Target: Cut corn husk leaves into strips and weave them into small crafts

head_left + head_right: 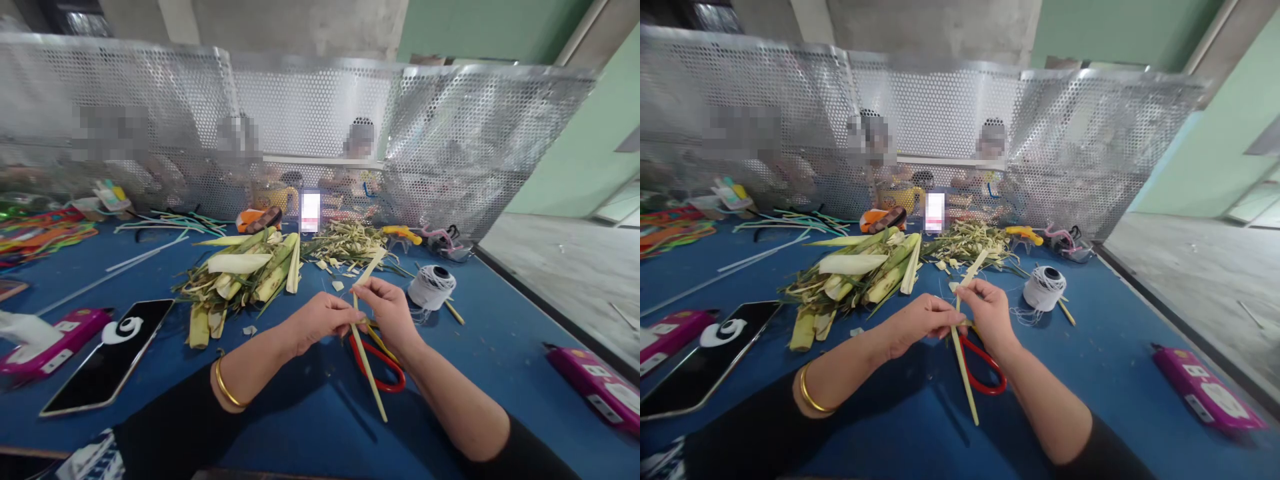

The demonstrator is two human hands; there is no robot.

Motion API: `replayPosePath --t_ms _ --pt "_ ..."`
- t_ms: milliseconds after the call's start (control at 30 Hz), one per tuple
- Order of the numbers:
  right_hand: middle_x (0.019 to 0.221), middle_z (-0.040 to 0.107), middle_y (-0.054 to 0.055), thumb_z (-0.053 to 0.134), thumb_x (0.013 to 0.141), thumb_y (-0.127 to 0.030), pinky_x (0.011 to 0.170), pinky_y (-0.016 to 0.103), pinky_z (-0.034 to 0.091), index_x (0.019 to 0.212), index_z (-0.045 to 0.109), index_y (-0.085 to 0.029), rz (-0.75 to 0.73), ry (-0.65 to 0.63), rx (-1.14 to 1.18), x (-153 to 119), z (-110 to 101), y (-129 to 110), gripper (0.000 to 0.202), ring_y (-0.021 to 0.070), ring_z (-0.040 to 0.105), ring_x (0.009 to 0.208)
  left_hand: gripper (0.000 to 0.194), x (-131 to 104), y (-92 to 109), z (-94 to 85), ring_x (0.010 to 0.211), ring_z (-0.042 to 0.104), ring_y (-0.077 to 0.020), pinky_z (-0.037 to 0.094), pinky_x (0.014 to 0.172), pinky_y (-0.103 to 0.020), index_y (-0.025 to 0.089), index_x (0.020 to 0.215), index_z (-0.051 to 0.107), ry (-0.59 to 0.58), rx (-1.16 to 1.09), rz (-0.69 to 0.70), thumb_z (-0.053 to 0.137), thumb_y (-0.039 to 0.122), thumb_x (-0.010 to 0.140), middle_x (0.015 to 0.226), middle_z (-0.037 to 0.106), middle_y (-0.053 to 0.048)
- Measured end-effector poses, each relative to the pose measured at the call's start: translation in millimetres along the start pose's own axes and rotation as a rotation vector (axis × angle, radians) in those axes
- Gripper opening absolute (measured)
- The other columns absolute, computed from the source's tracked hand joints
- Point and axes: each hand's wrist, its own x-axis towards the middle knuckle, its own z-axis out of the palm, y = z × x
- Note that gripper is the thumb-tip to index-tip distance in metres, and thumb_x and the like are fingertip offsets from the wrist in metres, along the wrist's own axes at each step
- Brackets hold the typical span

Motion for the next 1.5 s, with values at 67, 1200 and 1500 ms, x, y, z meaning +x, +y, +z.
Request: replayPosePath --t_ms 67,1200,1500 --pt "0.062 0.061 0.0 0.062 0.074 -0.045 0.061 0.026 0.041 0.06 0.061 -0.019 -0.069 -0.035 -0.157 6 -5 3 0.03 0.0147 0.053 0.062 0.043 2 -2 -1.0 0.048 0.032 -0.0072 0.019 0.048 -0.024 0.012 0.067 0.071 0.038 -0.056 -0.031 0.07 0.055 0.066 0.048 0.043 0.004" --pt "0.057 0.055 -0.001 0.051 0.085 -0.037 0.057 0.023 0.035 0.06 0.062 -0.017 -0.245 -0.233 -0.516 -17 9 12 0.034 0.0125 0.049 0.058 0.015 16 -14 -8.3 0.058 0.056 -0.0115 0.042 0.051 -0.022 0.01 0.073 0.075 0.256 -0.562 0.062 0.08 0.019 0.061 0.069 0.069 -0.006" --pt "0.061 0.057 -0.001 0.05 0.087 -0.031 0.058 0.024 0.036 0.057 0.056 -0.019 -0.347 -0.254 -0.511 -29 15 3 0.033 0.0125 0.049 0.059 0.022 14 -13 -4.5 0.067 0.063 -0.0157 0.047 0.057 -0.024 0.009 0.079 0.072 0.342 -0.566 0.021 0.079 0.016 0.06 0.078 0.072 -0.009"
